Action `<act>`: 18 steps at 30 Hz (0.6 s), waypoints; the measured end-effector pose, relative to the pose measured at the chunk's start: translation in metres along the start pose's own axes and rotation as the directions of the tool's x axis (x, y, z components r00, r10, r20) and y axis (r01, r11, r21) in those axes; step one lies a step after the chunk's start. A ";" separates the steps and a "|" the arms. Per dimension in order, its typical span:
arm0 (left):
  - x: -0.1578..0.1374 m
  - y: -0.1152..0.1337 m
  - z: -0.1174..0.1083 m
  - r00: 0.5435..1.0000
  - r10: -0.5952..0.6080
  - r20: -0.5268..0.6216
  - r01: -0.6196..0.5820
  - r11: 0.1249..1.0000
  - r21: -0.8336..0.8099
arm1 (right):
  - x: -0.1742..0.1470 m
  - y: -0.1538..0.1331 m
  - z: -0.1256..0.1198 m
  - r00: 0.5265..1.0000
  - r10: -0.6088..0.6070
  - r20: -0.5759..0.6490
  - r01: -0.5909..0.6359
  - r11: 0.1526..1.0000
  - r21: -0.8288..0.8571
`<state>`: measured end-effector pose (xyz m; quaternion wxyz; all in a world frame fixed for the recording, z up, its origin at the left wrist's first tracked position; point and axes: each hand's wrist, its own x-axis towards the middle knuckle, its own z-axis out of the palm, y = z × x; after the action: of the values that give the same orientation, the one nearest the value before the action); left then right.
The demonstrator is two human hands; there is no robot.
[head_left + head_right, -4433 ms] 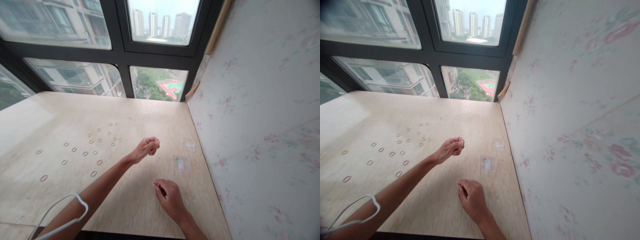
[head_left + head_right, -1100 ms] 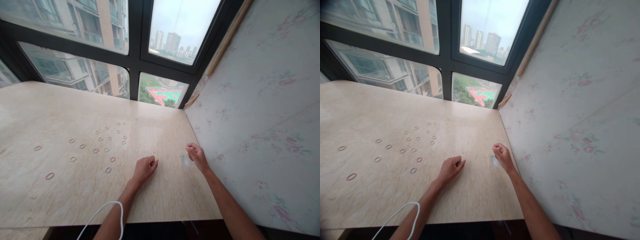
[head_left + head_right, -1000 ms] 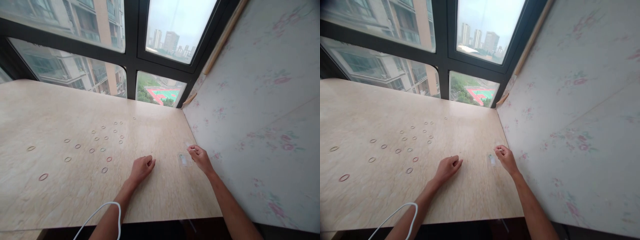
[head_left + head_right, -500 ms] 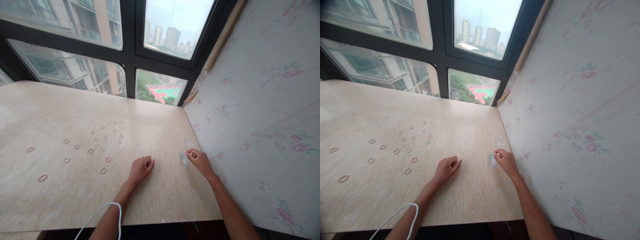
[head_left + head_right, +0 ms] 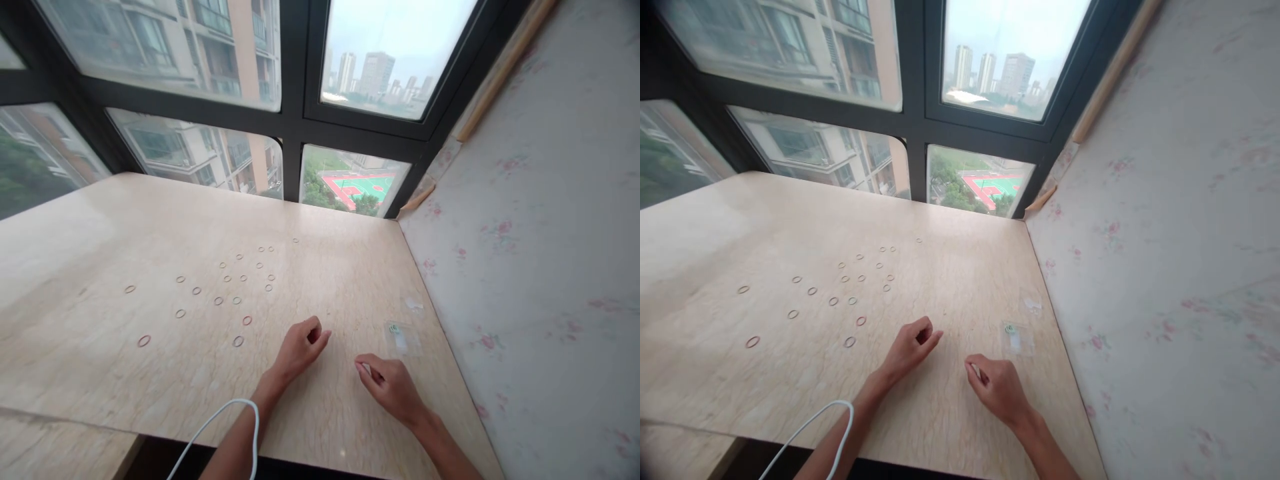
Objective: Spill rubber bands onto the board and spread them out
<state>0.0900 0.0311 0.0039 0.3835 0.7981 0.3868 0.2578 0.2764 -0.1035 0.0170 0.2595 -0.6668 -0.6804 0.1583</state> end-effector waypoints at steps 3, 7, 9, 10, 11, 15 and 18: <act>0.002 -0.001 -0.032 0.995 -0.084 -0.045 0.082 0.996 -0.038 | -0.001 -0.001 0.010 1.000 -0.024 0.015 0.024 0.999 -0.029; 0.014 -0.010 -0.085 0.972 -0.191 -0.134 0.214 0.958 0.192 | -0.007 0.000 0.016 0.996 -0.070 -0.053 0.065 0.994 -0.092; 0.024 -0.019 -0.106 0.956 -0.241 -0.170 0.286 0.899 0.333 | -0.011 0.002 0.018 0.989 -0.122 -0.081 0.112 0.987 -0.118; 0.028 -0.025 -0.113 0.949 -0.262 -0.175 0.311 0.868 0.388 | -0.012 0.003 0.019 0.985 -0.149 -0.092 0.136 0.982 -0.130; 0.033 -0.031 -0.117 0.943 -0.285 -0.173 0.333 0.839 0.431 | -0.013 0.005 0.020 0.980 -0.169 -0.103 0.154 0.978 -0.139; 0.047 -0.051 -0.118 0.925 -0.357 -0.131 0.371 0.769 0.521 | -0.013 0.011 0.024 0.961 -0.220 -0.170 0.198 0.970 -0.138; 0.052 -0.055 -0.112 0.929 -0.350 -0.119 0.352 0.741 0.573 | -0.012 0.014 0.026 0.945 -0.257 -0.201 0.234 0.964 -0.130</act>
<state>0.0173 0.1417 0.0295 0.1603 0.7892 0.5906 0.0508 0.2732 -0.1113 -0.0137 0.3143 -0.6027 -0.7333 0.0156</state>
